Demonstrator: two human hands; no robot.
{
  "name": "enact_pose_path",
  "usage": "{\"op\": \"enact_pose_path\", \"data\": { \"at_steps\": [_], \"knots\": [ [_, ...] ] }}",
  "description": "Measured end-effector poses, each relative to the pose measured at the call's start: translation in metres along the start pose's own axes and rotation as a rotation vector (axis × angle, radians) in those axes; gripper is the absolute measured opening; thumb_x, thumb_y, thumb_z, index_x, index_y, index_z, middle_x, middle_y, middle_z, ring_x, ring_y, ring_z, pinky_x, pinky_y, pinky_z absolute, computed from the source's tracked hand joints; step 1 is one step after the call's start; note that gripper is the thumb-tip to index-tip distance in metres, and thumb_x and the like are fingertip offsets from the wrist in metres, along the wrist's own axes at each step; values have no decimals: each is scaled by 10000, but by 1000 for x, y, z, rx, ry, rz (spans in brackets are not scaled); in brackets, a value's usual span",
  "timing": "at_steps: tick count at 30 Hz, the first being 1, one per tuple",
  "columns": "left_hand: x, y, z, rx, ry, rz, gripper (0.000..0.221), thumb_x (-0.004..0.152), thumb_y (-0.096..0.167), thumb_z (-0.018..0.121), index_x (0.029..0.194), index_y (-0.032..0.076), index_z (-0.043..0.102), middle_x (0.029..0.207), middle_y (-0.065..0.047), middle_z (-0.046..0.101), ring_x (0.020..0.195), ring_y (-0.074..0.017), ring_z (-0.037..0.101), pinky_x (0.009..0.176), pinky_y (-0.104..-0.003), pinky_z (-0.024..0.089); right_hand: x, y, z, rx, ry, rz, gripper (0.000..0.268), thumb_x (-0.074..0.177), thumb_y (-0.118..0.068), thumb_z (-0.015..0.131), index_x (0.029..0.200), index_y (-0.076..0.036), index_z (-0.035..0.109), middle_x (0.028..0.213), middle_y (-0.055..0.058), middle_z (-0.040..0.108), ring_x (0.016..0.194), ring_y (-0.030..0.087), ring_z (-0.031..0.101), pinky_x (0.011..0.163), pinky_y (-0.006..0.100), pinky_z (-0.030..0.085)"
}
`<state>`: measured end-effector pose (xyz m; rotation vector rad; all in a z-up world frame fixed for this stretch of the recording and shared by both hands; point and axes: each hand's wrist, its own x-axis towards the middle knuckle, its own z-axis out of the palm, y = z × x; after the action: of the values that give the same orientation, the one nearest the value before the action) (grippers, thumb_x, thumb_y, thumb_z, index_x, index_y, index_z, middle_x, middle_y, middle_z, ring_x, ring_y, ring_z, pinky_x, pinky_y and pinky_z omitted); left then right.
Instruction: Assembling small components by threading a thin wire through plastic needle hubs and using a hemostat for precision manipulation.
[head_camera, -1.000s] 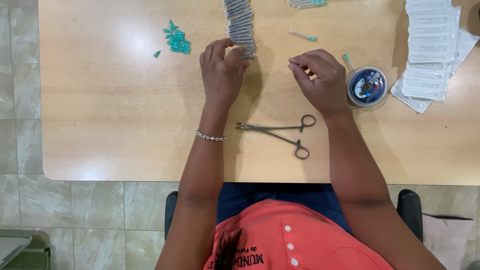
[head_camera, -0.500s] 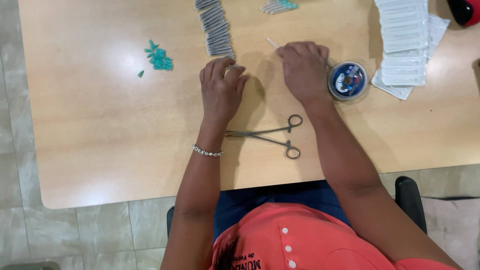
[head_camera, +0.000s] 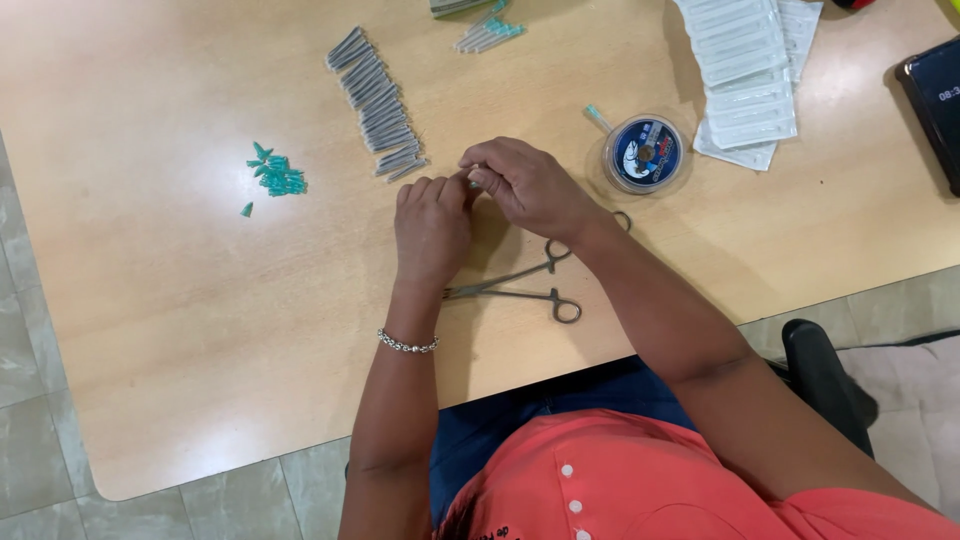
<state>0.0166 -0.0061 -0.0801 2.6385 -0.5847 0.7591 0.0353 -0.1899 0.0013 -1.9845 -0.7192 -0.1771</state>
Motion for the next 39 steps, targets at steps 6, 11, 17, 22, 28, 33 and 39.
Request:
{"op": "enact_pose_path", "data": {
  "at_steps": [6,11,17,22,28,33,39],
  "knots": [
    [-2,8,-2,-119,-121,25,133,988,227,575,984,135,671,729,-51,647,739,-291,670,687,-408,457,-3,10,3,-249,-60,21,208,1139,-275,458,1278,-172,574,795,110,639,833,351,712,765,472,593],
    [14,20,-33,-127,-182,-38,142,1018,243,566,951,171,669,721,-32,684,739,-272,699,707,-392,464,1,9,0,-268,-36,3,208,1142,-254,450,1325,-190,526,787,125,642,809,372,722,723,485,598],
    [15,18,-40,-212,-205,-91,130,1014,248,583,943,191,677,752,-32,716,766,-291,714,733,-405,472,3,14,5,-272,-4,32,196,1123,-227,490,1314,-191,519,782,147,667,780,402,726,703,526,589],
    [20,-1,-71,-324,-184,-236,304,1045,139,553,756,168,641,555,-30,607,472,-262,553,537,-384,406,-4,33,-51,-163,296,203,224,1151,-116,520,1360,-157,450,827,71,629,697,217,641,612,332,505],
    [3,-10,-45,-114,-240,-259,180,985,243,665,1129,206,767,914,-30,664,920,-289,607,765,-428,408,2,18,-28,-261,-20,263,230,1137,-258,458,1289,-140,584,697,25,543,566,207,495,572,389,388],
    [1,-17,-42,-83,-234,-215,247,902,209,754,1147,180,745,986,-31,657,921,-303,572,780,-433,420,-1,44,-11,-539,-293,158,217,1083,-220,482,1168,-164,673,1043,20,748,945,278,684,636,475,493],
    [3,-15,-45,-109,-273,-239,206,904,211,747,1107,181,749,971,-44,636,937,-310,565,822,-442,426,-5,63,-45,-867,116,-69,180,967,-176,608,895,-231,763,866,4,694,769,266,599,655,439,452]
  ]
}}
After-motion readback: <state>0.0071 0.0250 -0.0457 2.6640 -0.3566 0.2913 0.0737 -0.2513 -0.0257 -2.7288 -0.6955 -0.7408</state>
